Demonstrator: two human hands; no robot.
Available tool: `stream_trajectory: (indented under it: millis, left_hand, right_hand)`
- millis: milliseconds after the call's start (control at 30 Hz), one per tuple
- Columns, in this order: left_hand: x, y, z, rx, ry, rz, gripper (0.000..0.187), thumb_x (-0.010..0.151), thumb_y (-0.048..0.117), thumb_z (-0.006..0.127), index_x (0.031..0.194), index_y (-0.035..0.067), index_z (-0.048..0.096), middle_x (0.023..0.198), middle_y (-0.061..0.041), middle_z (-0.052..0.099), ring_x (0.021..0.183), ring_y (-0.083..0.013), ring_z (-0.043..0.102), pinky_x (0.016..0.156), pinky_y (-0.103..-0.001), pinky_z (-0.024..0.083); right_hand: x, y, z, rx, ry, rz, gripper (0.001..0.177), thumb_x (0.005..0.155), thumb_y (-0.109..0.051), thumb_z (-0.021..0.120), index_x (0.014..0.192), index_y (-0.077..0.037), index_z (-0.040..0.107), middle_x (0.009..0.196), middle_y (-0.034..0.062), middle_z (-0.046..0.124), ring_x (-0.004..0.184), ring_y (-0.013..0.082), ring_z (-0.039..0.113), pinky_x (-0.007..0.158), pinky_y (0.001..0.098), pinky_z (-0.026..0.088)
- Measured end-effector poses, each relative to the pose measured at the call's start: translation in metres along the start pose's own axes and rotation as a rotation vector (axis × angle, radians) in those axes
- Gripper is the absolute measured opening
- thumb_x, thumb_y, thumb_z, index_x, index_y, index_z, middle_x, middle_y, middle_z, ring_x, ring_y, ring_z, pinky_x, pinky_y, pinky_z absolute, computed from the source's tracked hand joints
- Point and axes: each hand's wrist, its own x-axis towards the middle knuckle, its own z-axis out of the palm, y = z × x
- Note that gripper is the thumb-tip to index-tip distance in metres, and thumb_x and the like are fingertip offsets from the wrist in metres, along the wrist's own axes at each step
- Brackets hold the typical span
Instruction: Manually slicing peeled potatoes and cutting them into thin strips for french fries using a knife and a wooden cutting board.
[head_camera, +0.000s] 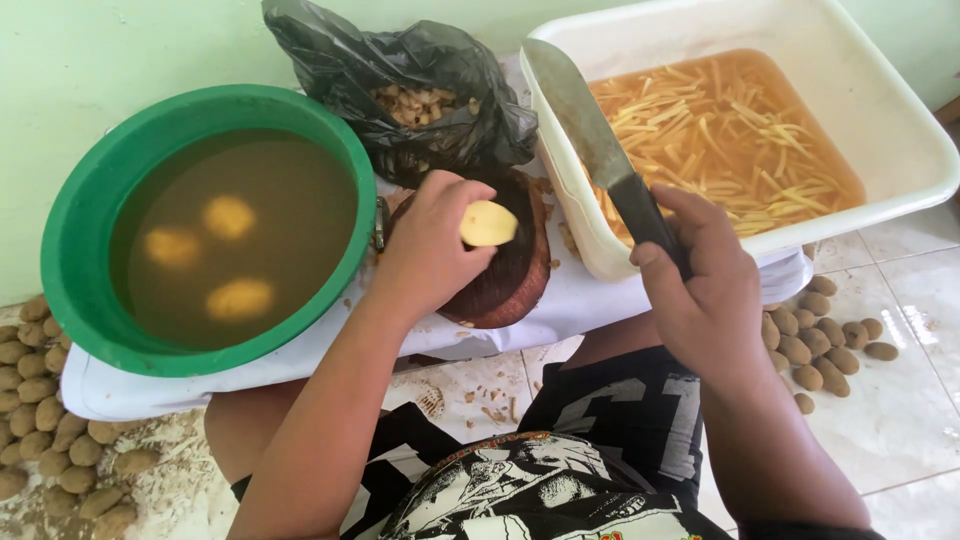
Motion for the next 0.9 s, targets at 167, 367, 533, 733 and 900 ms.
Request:
stream_trajectory:
  millis: [167,367,533,733,900]
  left_hand:
    - [-0.012,-0.031,0.011,0.305,0.216,0.330,0.052,0.074,-0.009,0.070,0.124,0.002,0.064,0.115,-0.014,0.052,0.096,-0.0360,0.056,0.081,-0.045,0.051]
    - [-0.013,-0.053,0.032,0.437,0.215,0.504,0.024,0.090,0.000,0.064,0.111,0.010,0.066,0.104,-0.006,0.051,0.094,-0.0282,0.058,0.076,-0.040,0.048]
    - [-0.015,-0.057,0.037,0.373,0.148,0.465,0.024,0.089,0.004,0.070,0.112,0.013,0.070,0.112,-0.005,0.057,0.106,-0.0273,0.060,0.088,-0.038,0.050]
    - [-0.017,-0.044,0.032,0.219,0.163,0.471,0.040,0.088,0.004,0.070,0.127,0.011,0.063,0.126,-0.009,0.059,0.114,-0.0329,0.061,0.098,-0.043,0.052]
    - [-0.015,-0.043,0.040,0.146,0.117,0.506,0.032,0.088,0.005,0.069,0.119,0.010,0.066,0.121,-0.010,0.065,0.121,-0.0316,0.062,0.105,-0.041,0.049]
  right_hand:
    - [-0.033,-0.005,0.026,-0.074,-0.030,-0.025,0.050,0.095,-0.019,0.060,0.143,-0.007,0.054,0.106,0.0063,0.077,0.090,0.0232,0.071,0.085,0.0425,0.044]
    - [-0.040,-0.012,0.051,-0.050,-0.172,-0.079,0.045,0.097,-0.002,0.055,0.141,0.005,0.056,0.106,0.0185,0.074,0.092,0.0335,0.076,0.080,0.0443,0.062]
    - [-0.055,0.000,0.066,-0.048,-0.248,-0.055,0.046,0.096,-0.005,0.055,0.142,0.000,0.056,0.108,0.0206,0.072,0.097,0.0378,0.075,0.076,0.0465,0.063]
    - [-0.060,0.002,0.074,0.065,-0.356,0.022,0.049,0.096,-0.003,0.052,0.145,0.000,0.052,0.102,0.0194,0.073,0.079,0.0335,0.076,0.066,0.0428,0.063]
    - [-0.057,-0.003,0.073,0.391,-0.379,0.227,0.050,0.093,-0.001,0.050,0.143,0.000,0.053,0.091,0.0152,0.077,0.058,0.0161,0.071,0.053,0.0322,0.058]
